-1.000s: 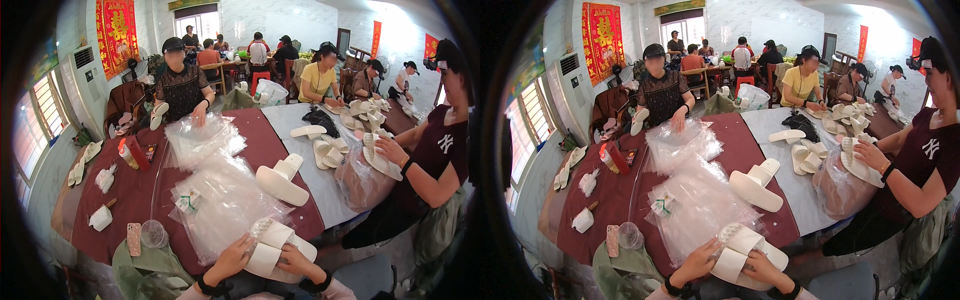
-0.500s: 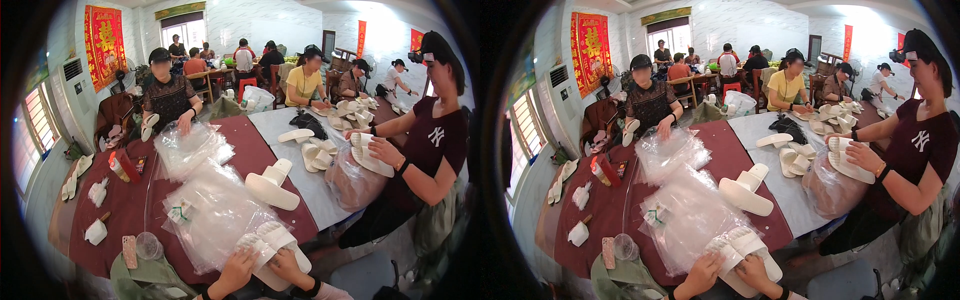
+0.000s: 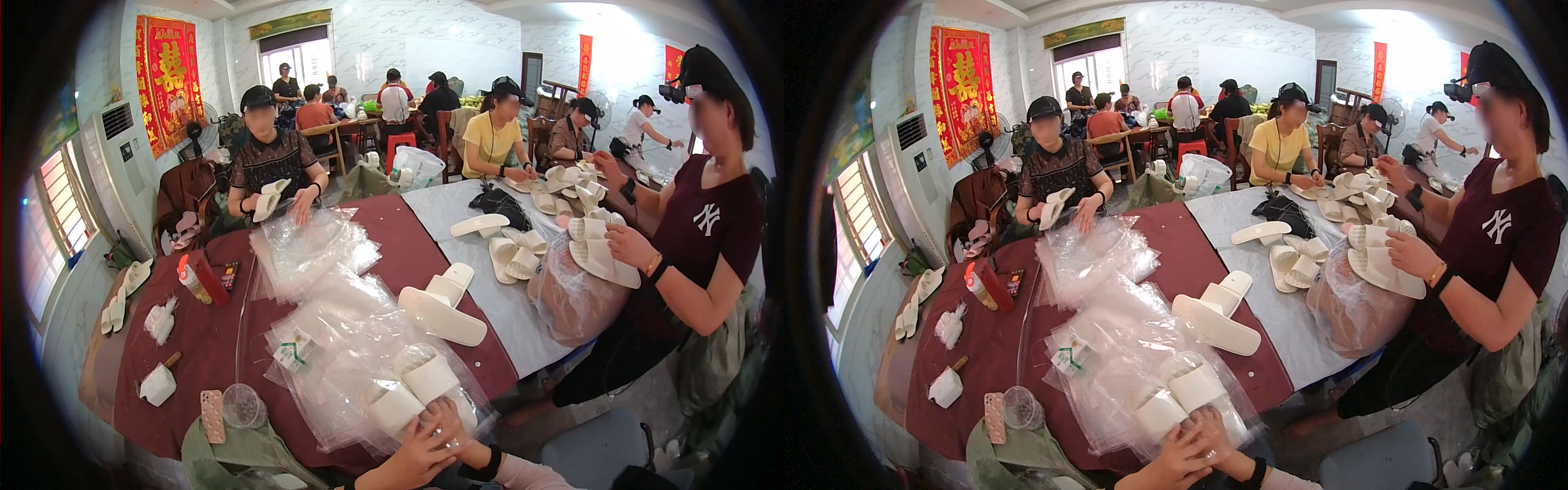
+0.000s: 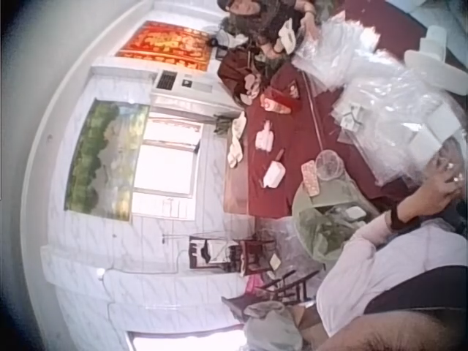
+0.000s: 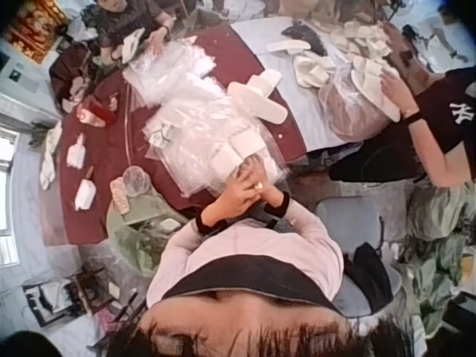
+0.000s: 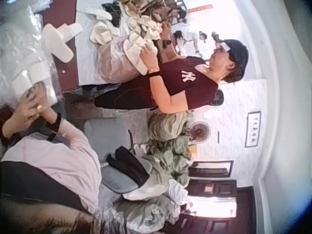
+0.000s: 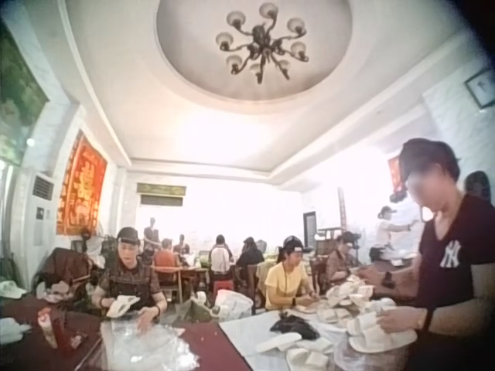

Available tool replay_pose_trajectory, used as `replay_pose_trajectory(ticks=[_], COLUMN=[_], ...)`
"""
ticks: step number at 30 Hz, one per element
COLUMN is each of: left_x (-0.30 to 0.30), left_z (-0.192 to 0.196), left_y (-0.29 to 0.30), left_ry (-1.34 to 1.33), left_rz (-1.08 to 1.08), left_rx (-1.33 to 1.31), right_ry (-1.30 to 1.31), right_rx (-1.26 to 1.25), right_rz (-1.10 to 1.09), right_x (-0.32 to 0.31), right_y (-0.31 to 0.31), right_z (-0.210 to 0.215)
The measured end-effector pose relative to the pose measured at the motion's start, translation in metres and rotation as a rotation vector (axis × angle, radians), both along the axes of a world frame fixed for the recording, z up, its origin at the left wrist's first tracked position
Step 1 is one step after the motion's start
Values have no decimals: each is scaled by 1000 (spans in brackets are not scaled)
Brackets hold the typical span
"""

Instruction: Packing manufactured slippers into plastic bags and larger containers in a factory setting.

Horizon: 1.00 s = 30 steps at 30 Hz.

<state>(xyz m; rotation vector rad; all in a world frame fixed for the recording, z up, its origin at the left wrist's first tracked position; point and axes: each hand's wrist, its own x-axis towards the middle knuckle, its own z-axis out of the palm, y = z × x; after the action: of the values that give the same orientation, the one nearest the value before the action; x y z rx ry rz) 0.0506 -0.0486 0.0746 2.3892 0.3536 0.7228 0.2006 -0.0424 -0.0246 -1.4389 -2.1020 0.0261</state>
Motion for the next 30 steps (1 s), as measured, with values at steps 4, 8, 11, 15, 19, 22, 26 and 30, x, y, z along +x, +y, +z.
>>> replay_pose_trajectory(ticks=[4,8,11,15,19,22,26,30], left_x=[2,13,-18,-31,-32,-41,-43,-53], left_z=[-38,-72,16,-39,-62,-79,-72,-88], left_y=[-1,-9,-9,9,32,23,18,15], left_ry=[-39,-280,-133,-614,-732,-683,-557,-481], left_rz=[-221,-391,-331,449,722,370,98,-13], left_rx=[101,207,-260,-536,-1014,-1630,-1968,-1934], right_ry=[106,123,258,406,353,268,156,160], right_rx=[26,23,119,130,148,-21,-34,-269], right_rz=[-86,-236,-253,-193,-157,-179,-120,14], right_x=[-20,-26,-20,-25,-41,-55,-52,-47], right_y=[24,36,38,36,42,46,54,52], right_z=[0,16,19,36,25,26,33,31])
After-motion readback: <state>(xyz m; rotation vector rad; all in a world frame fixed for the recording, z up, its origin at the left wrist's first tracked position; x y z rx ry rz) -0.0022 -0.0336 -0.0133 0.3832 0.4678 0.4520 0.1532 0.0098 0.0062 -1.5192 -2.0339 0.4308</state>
